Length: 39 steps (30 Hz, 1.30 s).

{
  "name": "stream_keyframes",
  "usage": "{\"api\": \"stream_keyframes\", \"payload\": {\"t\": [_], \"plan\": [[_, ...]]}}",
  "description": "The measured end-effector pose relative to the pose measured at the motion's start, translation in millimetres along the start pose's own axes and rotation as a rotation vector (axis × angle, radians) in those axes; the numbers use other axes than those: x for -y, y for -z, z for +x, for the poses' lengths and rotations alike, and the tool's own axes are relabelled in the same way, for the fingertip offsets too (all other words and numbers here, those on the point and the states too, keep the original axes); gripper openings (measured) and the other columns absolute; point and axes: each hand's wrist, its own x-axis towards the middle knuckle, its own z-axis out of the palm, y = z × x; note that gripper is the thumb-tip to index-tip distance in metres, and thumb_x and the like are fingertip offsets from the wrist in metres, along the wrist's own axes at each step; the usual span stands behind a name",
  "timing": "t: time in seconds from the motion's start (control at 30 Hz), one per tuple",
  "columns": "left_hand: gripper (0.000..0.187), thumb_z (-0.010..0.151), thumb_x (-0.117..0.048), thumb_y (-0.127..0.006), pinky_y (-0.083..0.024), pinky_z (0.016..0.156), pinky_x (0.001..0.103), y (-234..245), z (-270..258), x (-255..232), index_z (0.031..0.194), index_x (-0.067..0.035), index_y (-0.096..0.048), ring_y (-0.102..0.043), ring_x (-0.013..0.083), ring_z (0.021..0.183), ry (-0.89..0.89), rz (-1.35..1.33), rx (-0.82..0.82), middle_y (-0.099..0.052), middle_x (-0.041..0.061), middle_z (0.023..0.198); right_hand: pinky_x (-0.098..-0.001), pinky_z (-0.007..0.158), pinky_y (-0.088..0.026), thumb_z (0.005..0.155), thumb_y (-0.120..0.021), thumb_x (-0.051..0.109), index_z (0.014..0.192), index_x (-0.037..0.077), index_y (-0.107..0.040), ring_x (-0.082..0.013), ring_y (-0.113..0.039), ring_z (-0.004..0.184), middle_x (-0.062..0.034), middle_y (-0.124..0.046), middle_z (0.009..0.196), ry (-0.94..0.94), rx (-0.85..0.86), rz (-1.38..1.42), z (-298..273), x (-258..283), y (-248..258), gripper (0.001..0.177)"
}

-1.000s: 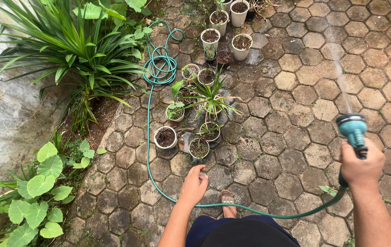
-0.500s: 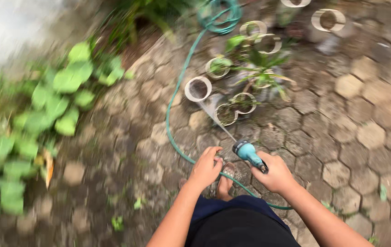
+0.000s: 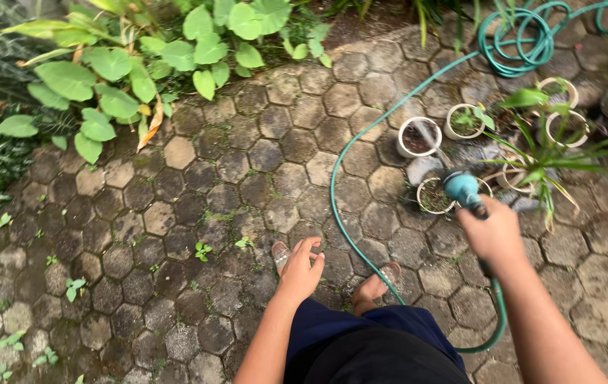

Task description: The person waters various potted plants and plants in a garden bed using a garden hose with a spray nozzle.

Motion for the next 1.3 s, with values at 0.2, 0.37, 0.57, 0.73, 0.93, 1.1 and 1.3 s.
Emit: {"api": "stream_keyframes", "payload": {"t": [0.2, 0.37, 0.57, 0.73, 0.93, 1.1, 1.3], "plan": [[0.04, 0.095, -0.019, -0.061, -0.057, 0.082, 0.036, 40.8, 6.3, 57.5, 0.133, -0.008, -0.057, -0.07, 0.019, 0.099, -0.034, -0.157, -0.045, -0.063, 0.007, 0.13, -0.0478, 0.081, -0.054, 0.086, -0.069, 0.036, 0.101, 0.003, -0.076, -0.0399, -0.07, 0.083, -0.0241, -0.073, 0.087, 0.055, 0.099, -0.206, 43.1, 103.9, -10.3, 0.037], [0.038, 0.094, -0.016, -0.064, -0.055, 0.082, 0.036, 107.8, 27.2, 86.6, 0.131, -0.008, -0.059, -0.071, 0.0204, 0.098, -0.101, -0.129, -0.118, -0.064, 0.009, 0.128, -0.0507, 0.084, -0.054, 0.083, -0.07, 0.036, 0.105, 0.004, -0.075, -0.0455, -0.069, 0.09, -0.0273, -0.072, 0.091, 0.161, 0.151, -0.264, 42.5, 216.5, -43.3, 0.038], [0.039, 0.092, -0.013, -0.063, -0.055, 0.084, 0.036, 204.6, 38.4, 130.1, 0.13, -0.006, -0.058, -0.072, 0.0211, 0.094, -0.167, -0.155, -0.205, -0.065, 0.011, 0.126, -0.0536, 0.086, -0.056, 0.081, -0.067, 0.039, 0.103, 0.01, -0.075, -0.0446, -0.071, 0.091, -0.0239, -0.074, 0.095, 0.168, 0.289, -0.441, 0.7, 332.7, -123.7, 0.037], [0.038, 0.094, -0.014, -0.061, -0.056, 0.086, 0.036, 260.4, 43.1, 179.3, 0.131, -0.004, -0.057, -0.072, 0.0195, 0.097, -0.098, -0.208, -0.255, -0.064, 0.012, 0.128, -0.0534, 0.087, -0.056, 0.081, -0.067, 0.04, 0.1, 0.011, -0.074, -0.0437, -0.071, 0.091, -0.024, -0.074, 0.092, 0.219, 0.38, -0.517, -23.6, 381.7, -182.9, 0.036], [0.04, 0.094, -0.013, -0.061, -0.055, 0.087, 0.036, 272.0, 45.2, 222.1, 0.133, -0.005, -0.056, -0.07, 0.0202, 0.098, 0.005, -0.239, -0.308, -0.062, 0.011, 0.131, -0.0521, 0.089, -0.055, 0.08, -0.068, 0.041, 0.1, 0.01, -0.073, -0.0423, -0.071, 0.092, -0.0242, -0.074, 0.09, 0.282, 0.445, -0.56, -25.7, 394.8, -212.8, 0.036], [0.04, 0.092, -0.013, -0.062, -0.056, 0.083, 0.036, 255.2, 56.3, 225.3, 0.131, -0.006, -0.058, -0.071, 0.0202, 0.097, 0.018, -0.277, -0.311, -0.065, 0.01, 0.127, -0.0533, 0.085, -0.055, 0.081, -0.069, 0.044, 0.111, 0.011, -0.069, -0.0444, -0.07, 0.091, -0.0262, -0.073, 0.09, 0.281, 0.402, -0.562, 0.9, 390.7, -214.8, 0.044], [0.038, 0.092, -0.014, -0.062, -0.054, 0.077, 0.038, 272.8, 101.1, 196.0, 0.13, -0.007, -0.057, -0.07, 0.021, 0.092, 0.045, -0.262, -0.282, -0.066, 0.009, 0.126, -0.0539, 0.086, -0.055, 0.082, -0.068, 0.043, 0.108, 0.01, -0.071, -0.046, -0.069, 0.093, -0.028, -0.073, 0.093, 0.239, 0.386, -0.506, 68.2, 373.8, -221.8, 0.042]]}}
